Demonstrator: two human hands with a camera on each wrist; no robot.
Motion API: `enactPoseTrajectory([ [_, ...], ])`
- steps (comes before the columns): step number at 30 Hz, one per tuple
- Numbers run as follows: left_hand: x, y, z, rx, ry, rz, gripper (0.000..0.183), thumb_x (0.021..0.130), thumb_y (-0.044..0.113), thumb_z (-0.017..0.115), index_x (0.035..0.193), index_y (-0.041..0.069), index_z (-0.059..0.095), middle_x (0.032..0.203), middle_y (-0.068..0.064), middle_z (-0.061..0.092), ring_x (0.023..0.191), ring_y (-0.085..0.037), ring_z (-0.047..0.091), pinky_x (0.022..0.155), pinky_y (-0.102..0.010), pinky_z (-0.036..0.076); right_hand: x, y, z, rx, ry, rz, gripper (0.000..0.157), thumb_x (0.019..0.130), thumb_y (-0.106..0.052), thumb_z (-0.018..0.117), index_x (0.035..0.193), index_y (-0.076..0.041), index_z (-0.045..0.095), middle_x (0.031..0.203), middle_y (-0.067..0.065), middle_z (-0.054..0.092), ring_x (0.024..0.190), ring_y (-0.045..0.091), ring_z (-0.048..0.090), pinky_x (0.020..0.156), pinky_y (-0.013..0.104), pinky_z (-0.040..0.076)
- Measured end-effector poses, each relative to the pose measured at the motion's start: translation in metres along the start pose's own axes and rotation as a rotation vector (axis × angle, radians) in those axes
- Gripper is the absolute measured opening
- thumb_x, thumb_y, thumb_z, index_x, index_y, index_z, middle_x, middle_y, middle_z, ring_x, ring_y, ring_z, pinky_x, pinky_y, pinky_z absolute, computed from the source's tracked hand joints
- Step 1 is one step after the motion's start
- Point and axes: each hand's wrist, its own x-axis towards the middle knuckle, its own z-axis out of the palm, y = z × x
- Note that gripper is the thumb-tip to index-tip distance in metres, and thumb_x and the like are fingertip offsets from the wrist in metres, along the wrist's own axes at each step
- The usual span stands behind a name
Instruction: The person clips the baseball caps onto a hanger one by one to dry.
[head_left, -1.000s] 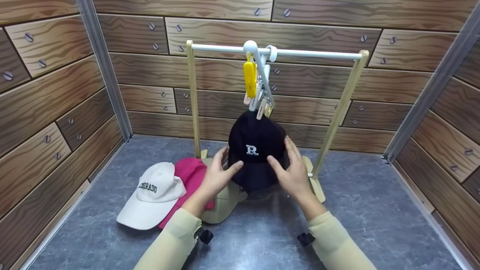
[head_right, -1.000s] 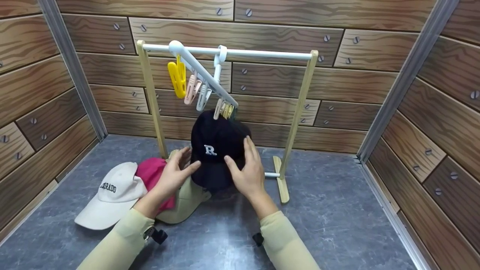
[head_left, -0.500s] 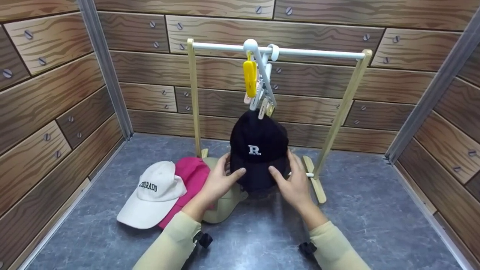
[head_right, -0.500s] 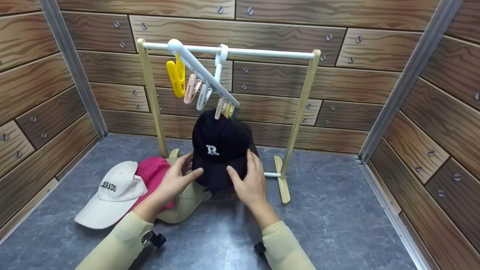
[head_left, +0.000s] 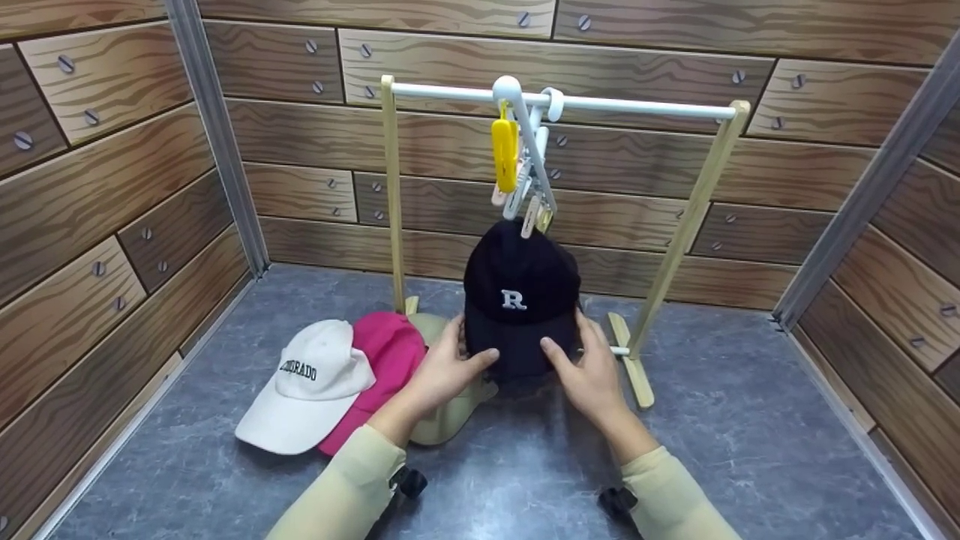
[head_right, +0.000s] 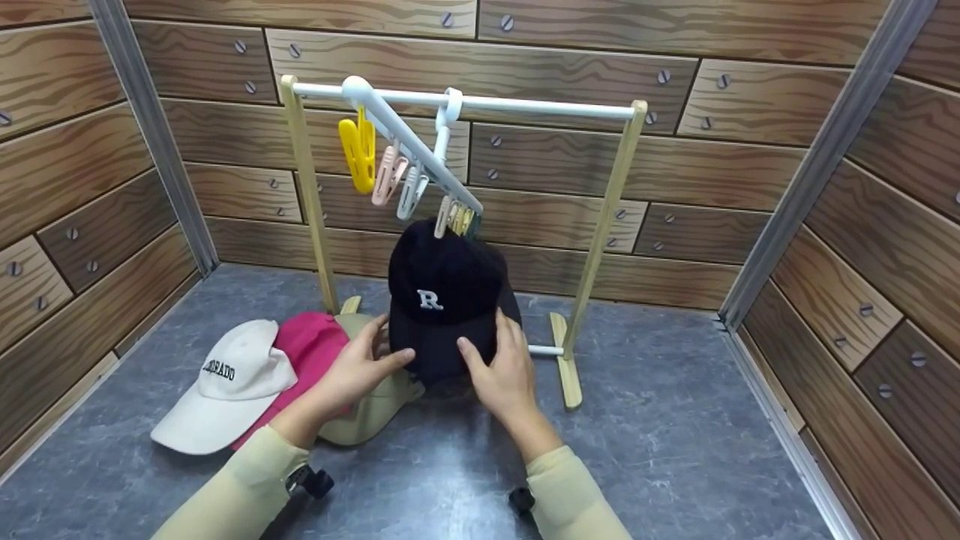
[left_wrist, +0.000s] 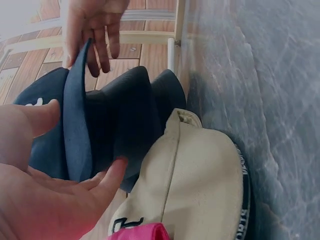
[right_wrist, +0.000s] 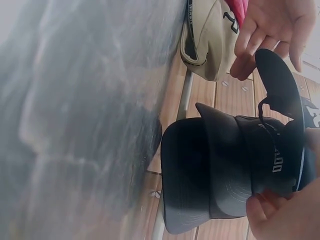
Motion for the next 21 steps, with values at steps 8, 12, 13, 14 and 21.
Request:
enactPoseTrajectory([
  [8, 0.008, -0.015, -0.002, 0.028, -0.002, 0.038, 0.097, 0.103, 0.035, 0.082, 0.169, -0.011, 0.026, 0.151, -0.030, 0.061, 0.132, -0.040, 0.067, 0.105, -0.047, 0.059, 0.000, 0.000, 0.003, -0.023, -0.066, 0.047, 0.072, 0.104, -0.036, 0.080, 0.159, 0.003, 0.055, 0.144, 0.022, 0.064, 0.133, 0.040, 0.062, 0.114, 0.059, 0.047],
  [12, 0.015, -0.032, -0.002, 0.025, -0.004, 0.053, 0.100, 0.101, 0.041, 0.084, 0.169, -0.008, 0.030, 0.148, -0.025, 0.064, 0.129, -0.034, 0.069, 0.102, -0.042, 0.060, -0.001, 0.000, 0.003, -0.007, -0.115, 0.095, 0.077, 0.104, -0.041, 0.080, 0.161, 0.004, 0.052, 0.145, 0.023, 0.063, 0.133, 0.040, 0.062, 0.115, 0.059, 0.047],
  [13, 0.016, -0.034, -0.001, 0.017, -0.006, 0.042, 0.100, 0.100, 0.041, 0.084, 0.170, -0.006, 0.030, 0.149, -0.024, 0.064, 0.130, -0.032, 0.069, 0.102, -0.041, 0.060, -0.001, 0.000, 0.003, -0.001, -0.126, 0.105, 0.077, 0.104, -0.042, 0.080, 0.160, 0.003, 0.053, 0.146, 0.023, 0.063, 0.135, 0.040, 0.061, 0.115, 0.058, 0.047],
  [14, 0.016, -0.035, -0.001, 0.017, -0.005, 0.040, 0.099, 0.100, 0.041, 0.085, 0.170, -0.005, 0.031, 0.148, -0.022, 0.065, 0.129, -0.030, 0.069, 0.102, -0.040, 0.060, -0.001, 0.001, 0.003, 0.006, -0.136, 0.115, 0.076, 0.104, -0.043, 0.080, 0.159, 0.003, 0.054, 0.146, 0.024, 0.063, 0.137, 0.041, 0.061, 0.116, 0.058, 0.047],
  [21, 0.004, -0.007, -0.003, -0.007, -0.046, 0.044, 0.091, 0.103, 0.026, 0.080, 0.167, -0.012, 0.028, 0.146, -0.030, 0.063, 0.129, -0.040, 0.069, 0.105, -0.048, 0.059, -0.005, 0.001, 0.003, 0.026, -0.212, 0.200, 0.072, 0.100, -0.050, 0.083, 0.149, -0.001, 0.062, 0.143, 0.021, 0.068, 0.136, 0.039, 0.063, 0.116, 0.058, 0.047],
])
